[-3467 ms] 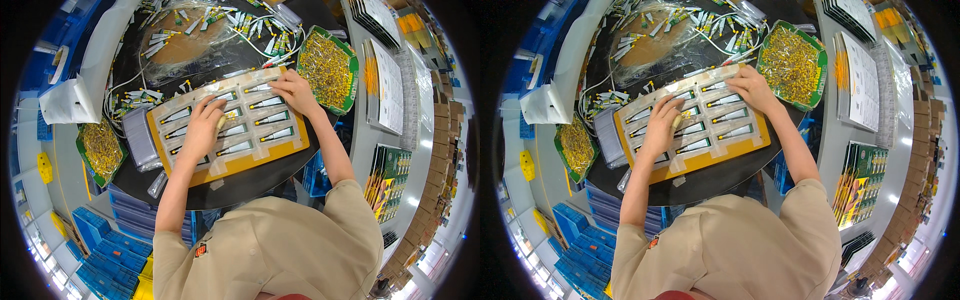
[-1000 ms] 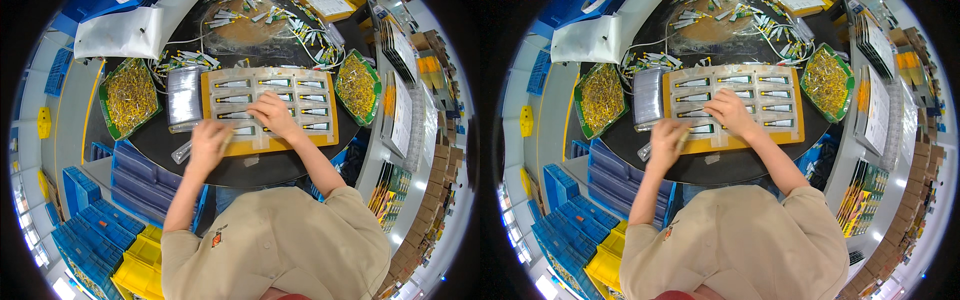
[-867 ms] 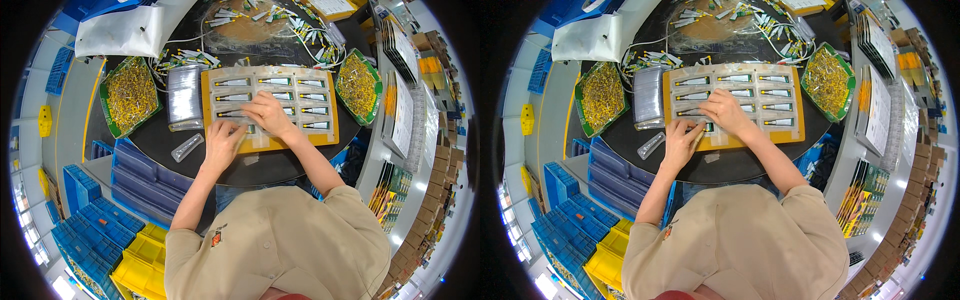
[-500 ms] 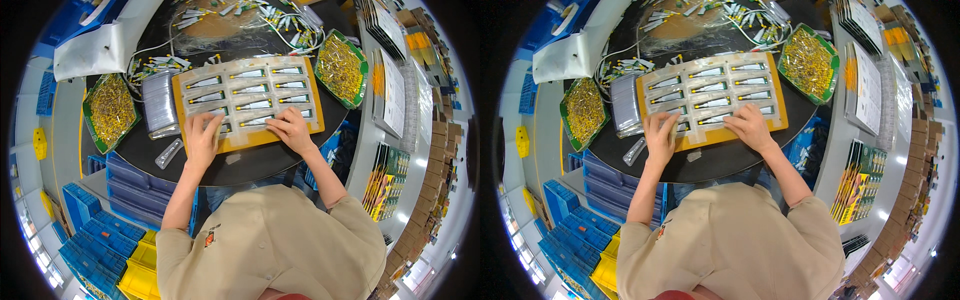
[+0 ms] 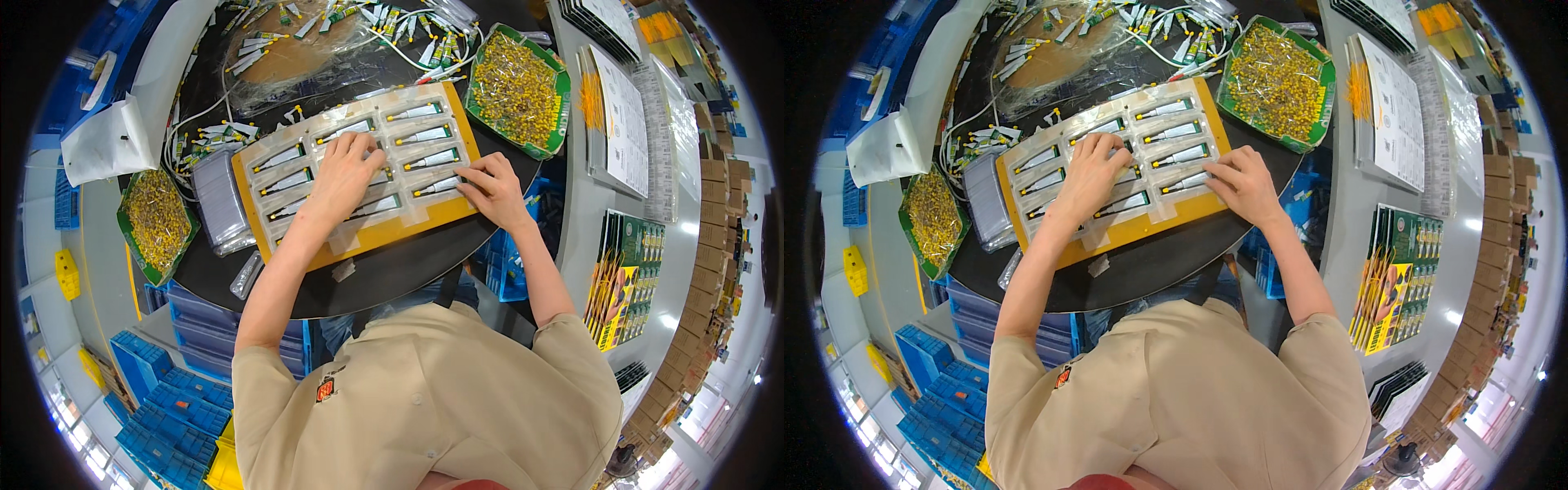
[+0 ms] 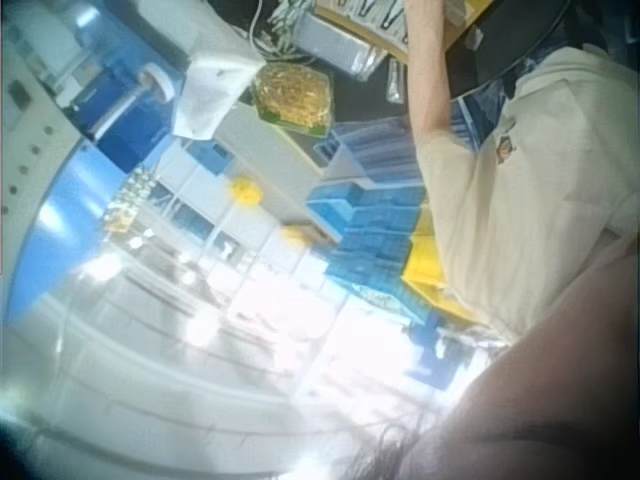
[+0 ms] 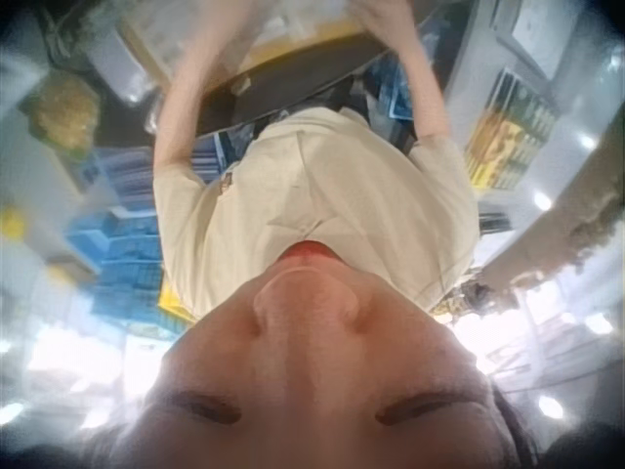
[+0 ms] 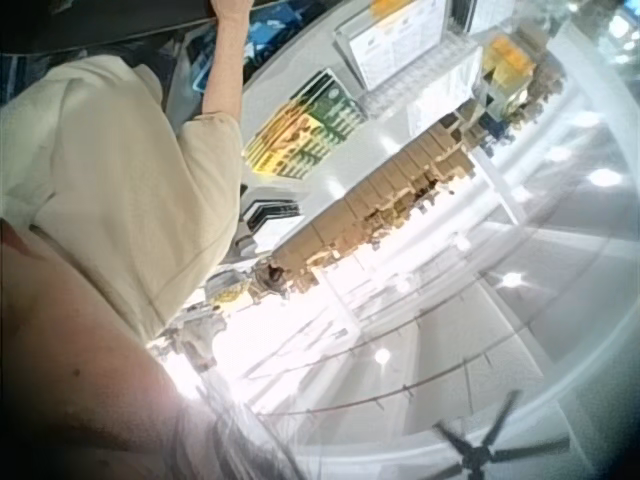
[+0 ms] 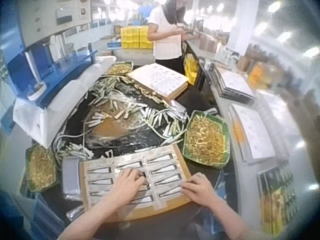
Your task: The person assembles small electronic components by placing them into a yellow tray with slots, then adds small yellow parts from a green tray. They repeatedly check a document, refill components from a yellow bin, and continue the assembly process.
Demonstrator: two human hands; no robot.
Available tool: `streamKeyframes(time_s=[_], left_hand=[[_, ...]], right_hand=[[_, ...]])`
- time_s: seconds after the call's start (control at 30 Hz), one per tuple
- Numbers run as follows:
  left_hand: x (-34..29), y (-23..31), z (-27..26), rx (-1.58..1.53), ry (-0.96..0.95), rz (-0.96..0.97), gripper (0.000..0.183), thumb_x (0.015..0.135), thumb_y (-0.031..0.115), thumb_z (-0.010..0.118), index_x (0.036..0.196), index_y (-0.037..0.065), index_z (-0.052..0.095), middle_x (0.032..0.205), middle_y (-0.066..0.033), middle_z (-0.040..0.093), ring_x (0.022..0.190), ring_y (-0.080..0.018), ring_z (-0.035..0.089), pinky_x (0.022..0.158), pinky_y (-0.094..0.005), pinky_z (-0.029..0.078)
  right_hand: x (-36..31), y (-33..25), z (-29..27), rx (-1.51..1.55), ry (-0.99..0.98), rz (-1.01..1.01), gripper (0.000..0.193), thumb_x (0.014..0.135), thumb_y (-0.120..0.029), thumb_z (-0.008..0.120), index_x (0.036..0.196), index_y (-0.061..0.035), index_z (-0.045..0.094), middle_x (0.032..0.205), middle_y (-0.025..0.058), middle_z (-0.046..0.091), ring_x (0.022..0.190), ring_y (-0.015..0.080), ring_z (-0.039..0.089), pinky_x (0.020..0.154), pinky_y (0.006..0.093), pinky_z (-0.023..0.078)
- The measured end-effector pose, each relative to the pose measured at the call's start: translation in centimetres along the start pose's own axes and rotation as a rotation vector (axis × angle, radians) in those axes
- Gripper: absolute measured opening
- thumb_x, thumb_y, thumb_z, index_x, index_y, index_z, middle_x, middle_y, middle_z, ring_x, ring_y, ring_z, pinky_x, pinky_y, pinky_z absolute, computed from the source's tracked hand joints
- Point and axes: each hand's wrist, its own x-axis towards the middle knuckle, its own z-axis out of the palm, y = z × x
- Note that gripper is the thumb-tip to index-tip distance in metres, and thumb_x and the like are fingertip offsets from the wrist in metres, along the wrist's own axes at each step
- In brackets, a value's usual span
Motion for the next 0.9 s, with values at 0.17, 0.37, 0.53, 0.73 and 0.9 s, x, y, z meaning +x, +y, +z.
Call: streamKeyframes(time_s=[0.17,0.37,0.53,0.73,0.9], left_hand=[[-0.8,0.2,-1.0,-0.137,0.115,-0.125,0.018,0.078,0.002,0.063,0.095,0.008,0.059,0.109,-0.0082,0.056,0.106,-0.0289,0.050,0.092,-0.0412,0.041],[-3.5,0.7,-2.4,-0.132,0.100,-0.329,0.036,0.078,-0.001,0.061,0.113,0.008,0.061,0.101,-0.0077,0.057,0.098,-0.0289,0.050,0.087,-0.0408,0.041],[-3.6,0.9,-1.9,0.058,-0.094,-0.256,0.059,0.076,-0.003,0.055,0.134,0.010,0.057,0.095,-0.0069,0.053,0.096,-0.0276,0.049,0.089,-0.0407,0.041],[-2.9,0.0,-3.0,-0.024,-0.099,-0.272,0.062,0.075,-0.003,0.055,0.135,0.010,0.056,0.095,-0.0084,0.053,0.096,-0.0287,0.049,0.091,-0.0413,0.040],[-6.3,-2.9,-6.6,-0.133,0.147,-0.470,0.050,0.085,-0.004,0.055,0.133,0.008,0.057,0.098,-0.0139,0.058,0.099,-0.0338,0.052,0.095,-0.0430,0.040]], right_hand=[[0.3,-3.8,1.5,0.097,0.028,-0.055,0.022,0.072,-0.012,0.078,0.093,-0.0112,0.071,0.086,0.0047,0.060,0.085,0.0250,0.056,0.073,0.0371,0.043],[-0.6,-8.4,6.1,0.133,-0.051,0.007,0.022,0.072,-0.014,0.075,0.091,-0.0101,0.064,0.085,0.0042,0.056,0.085,0.0256,0.054,0.076,0.0380,0.041],[1.2,-6.8,6.3,0.115,-0.077,-0.145,0.017,0.074,-0.006,0.072,0.088,-0.0096,0.065,0.085,0.0030,0.056,0.082,0.0244,0.054,0.074,0.0372,0.041],[3.5,-6.7,7.3,0.116,-0.077,-0.156,0.015,0.074,-0.007,0.072,0.088,-0.0093,0.064,0.086,0.0030,0.056,0.083,0.0239,0.054,0.077,0.0386,0.040],[2.7,2.5,-0.3,-0.047,-0.021,0.160,0.023,0.075,-0.006,0.071,0.098,-0.0066,0.070,0.097,0.0122,0.068,0.093,0.0316,0.063,0.084,0.0405,0.049]])
